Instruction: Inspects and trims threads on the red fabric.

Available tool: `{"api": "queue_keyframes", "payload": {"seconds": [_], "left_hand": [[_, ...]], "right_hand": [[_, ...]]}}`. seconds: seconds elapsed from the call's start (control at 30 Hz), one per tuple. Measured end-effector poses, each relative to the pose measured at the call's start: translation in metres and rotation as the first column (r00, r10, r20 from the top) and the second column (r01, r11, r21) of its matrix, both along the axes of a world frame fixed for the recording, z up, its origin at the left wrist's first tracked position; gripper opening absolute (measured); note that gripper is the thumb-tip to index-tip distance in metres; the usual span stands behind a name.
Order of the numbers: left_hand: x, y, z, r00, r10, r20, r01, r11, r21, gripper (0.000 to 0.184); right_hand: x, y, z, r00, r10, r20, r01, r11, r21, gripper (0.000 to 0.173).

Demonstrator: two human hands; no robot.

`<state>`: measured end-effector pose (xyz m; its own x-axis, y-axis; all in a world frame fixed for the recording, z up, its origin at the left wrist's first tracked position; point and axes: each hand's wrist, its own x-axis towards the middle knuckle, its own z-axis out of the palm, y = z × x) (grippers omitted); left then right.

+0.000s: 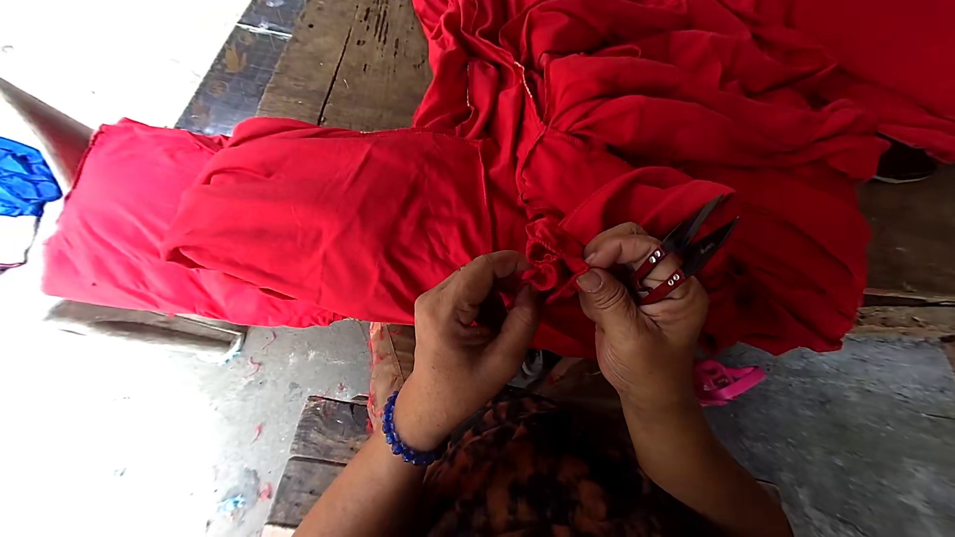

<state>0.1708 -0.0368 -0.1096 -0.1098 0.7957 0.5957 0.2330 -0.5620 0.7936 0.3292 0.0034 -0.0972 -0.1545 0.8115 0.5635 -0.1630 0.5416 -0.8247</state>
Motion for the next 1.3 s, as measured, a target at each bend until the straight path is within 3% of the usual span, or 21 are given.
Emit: {"api": "queue_keyframes", "payload": {"seconds": [0.23, 0.4, 0.5, 0.6, 0.67, 0.8, 0.9, 1.07, 1.3], "left_hand": [[-0.002, 0.0, -0.004, 0.961, 0.222, 0.166, -0.18, 0.956, -0.233, 0.016], [-0.003, -0.013, -0.005, 0.974, 0.213, 0.081, -0.221, 0.969, 0.107, 0.014], [0.0, -0.016, 0.002, 0.985, 0.143, 0.096, -0.151, 0.985, 0.083, 0.019], [0.004, -0.013, 0.005, 0.978, 0.017, 0.207, 0.006, 0.994, -0.112, 0.019], [0.008, -0.012, 0.009, 0.934, -0.029, 0.355, 0.107, 0.974, -0.2, 0.009], [0.01, -0.012, 0.011, 0.822, -0.092, 0.561, 0.243, 0.949, -0.2, 0.007], [0.01, -0.012, 0.011, 0.764, -0.108, 0.636, 0.271, 0.948, -0.164, 0.009], [0.005, -0.009, 0.006, 0.756, -0.117, 0.644, 0.249, 0.961, -0.119, 0.01], [0.001, -0.009, 0.006, 0.785, -0.129, 0.606, 0.196, 0.979, -0.046, 0.012]], "right_hand": [[0.004, -0.002, 0.0, 0.995, 0.095, -0.04, -0.098, 0.992, -0.081, 0.011], [0.004, -0.002, -0.002, 0.997, 0.075, -0.027, -0.077, 0.993, -0.087, 0.011], [0.002, -0.002, -0.001, 0.997, 0.078, -0.011, -0.079, 0.995, -0.069, 0.011], [-0.001, -0.003, -0.003, 0.997, 0.077, 0.032, -0.076, 0.997, -0.023, 0.009], [-0.003, -0.003, -0.003, 0.992, 0.044, 0.116, -0.052, 0.996, 0.067, 0.006], [-0.005, -0.003, -0.003, 0.967, -0.06, 0.247, 0.0, 0.971, 0.238, 0.004], [-0.006, -0.002, -0.004, 0.952, -0.098, 0.29, 0.011, 0.958, 0.287, 0.005], [0.004, 0.001, 0.001, 0.927, -0.124, 0.354, 0.023, 0.961, 0.277, 0.014], [0.01, -0.012, 0.005, 0.757, -0.408, 0.511, 0.165, 0.875, 0.455, 0.025]]}}
